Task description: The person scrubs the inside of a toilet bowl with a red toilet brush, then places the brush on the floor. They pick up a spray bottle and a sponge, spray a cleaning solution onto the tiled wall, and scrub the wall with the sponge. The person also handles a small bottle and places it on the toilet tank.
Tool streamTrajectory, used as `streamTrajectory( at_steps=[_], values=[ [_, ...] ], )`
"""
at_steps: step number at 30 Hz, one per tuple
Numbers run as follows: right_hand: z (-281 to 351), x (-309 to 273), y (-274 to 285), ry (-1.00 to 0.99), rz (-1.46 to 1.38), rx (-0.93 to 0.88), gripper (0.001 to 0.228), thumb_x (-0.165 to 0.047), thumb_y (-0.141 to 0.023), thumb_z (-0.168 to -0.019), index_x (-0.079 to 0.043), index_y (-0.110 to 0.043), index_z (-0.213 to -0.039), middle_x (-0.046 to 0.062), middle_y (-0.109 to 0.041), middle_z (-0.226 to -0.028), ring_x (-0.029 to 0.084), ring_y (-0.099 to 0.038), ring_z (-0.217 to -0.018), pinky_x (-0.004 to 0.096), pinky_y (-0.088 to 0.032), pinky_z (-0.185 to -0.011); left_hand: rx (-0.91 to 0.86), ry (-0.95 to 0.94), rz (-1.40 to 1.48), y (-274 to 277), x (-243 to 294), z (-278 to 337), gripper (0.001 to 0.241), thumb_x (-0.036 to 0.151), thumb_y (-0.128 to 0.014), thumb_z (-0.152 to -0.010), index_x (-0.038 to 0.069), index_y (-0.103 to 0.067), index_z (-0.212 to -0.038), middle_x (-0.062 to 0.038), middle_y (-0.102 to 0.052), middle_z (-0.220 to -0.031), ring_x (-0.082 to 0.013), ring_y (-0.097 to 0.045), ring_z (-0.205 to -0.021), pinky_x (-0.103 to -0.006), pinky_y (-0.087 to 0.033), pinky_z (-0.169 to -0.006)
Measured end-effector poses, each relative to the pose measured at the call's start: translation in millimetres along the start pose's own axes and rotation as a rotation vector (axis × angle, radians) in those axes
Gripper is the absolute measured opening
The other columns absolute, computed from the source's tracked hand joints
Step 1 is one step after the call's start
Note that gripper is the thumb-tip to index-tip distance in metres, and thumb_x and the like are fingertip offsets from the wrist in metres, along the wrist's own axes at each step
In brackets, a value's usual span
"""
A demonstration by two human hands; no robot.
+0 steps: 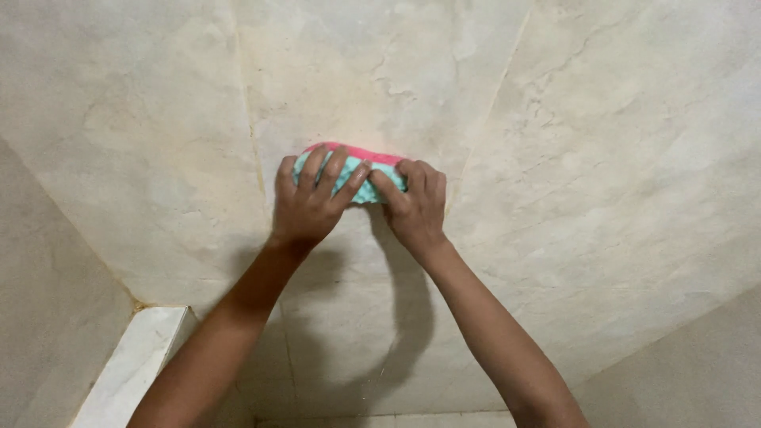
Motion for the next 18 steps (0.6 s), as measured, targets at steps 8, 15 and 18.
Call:
streamTrajectory(
  at_steps=[8,15,18],
  values=[
    [-65.4,20.6,38.0,-0.072,0.104,0.182,0.055,-0.006,-0.077,-0.083,-0.019,-0.062,-0.134,0.012,-0.052,-0.129,0.035,-0.052,-0.122,0.05,-0.042,-0.1,0.075,-0.086,-0.025,5.1,-8.1,-91.5,0.046,0.036,-0.071,-0.103,0.024,-0.063,-0.146,-0.006,-0.056,-0.146,-0.0272,-0.05,-0.135,-0.0505,-0.041,-0.106],
    [-50.5,-3.9,12.3,0.003,0.063,0.153,0.047,-0.015,-0.077,-0.088,-0.023,-0.061,-0.131,0.01,-0.051,-0.129,0.034,-0.051,-0.123,0.051,-0.041,-0.098,0.077,0.016,-0.049,-10.2,-20.0,-25.0,0.039,0.031,-0.073,-0.104,0.023,-0.065,-0.141,-0.006,-0.057,-0.139,-0.0286,-0.05,-0.134,-0.0536,-0.041,-0.102],
    [-25.5,1.1,13.1,0.076,0.077,0.122,0.044,-0.015,-0.077,-0.088,-0.025,-0.064,-0.13,0.008,-0.052,-0.125,0.031,-0.051,-0.119,0.048,-0.04,-0.093,0.058,-0.027,-0.016,-8.4,-9.5,-8.8,0.036,0.027,-0.073,-0.104,0.023,-0.065,-0.139,-0.006,-0.058,-0.14,-0.0282,-0.051,-0.13,-0.0535,-0.042,-0.1]
  ],
)
Point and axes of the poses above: each hand's wrist, its own z-axis away from the middle knuckle, its own y-axis out of the back of the hand, x = y × z, the point moved 1 cm from there along -z, towards the middle knuckle
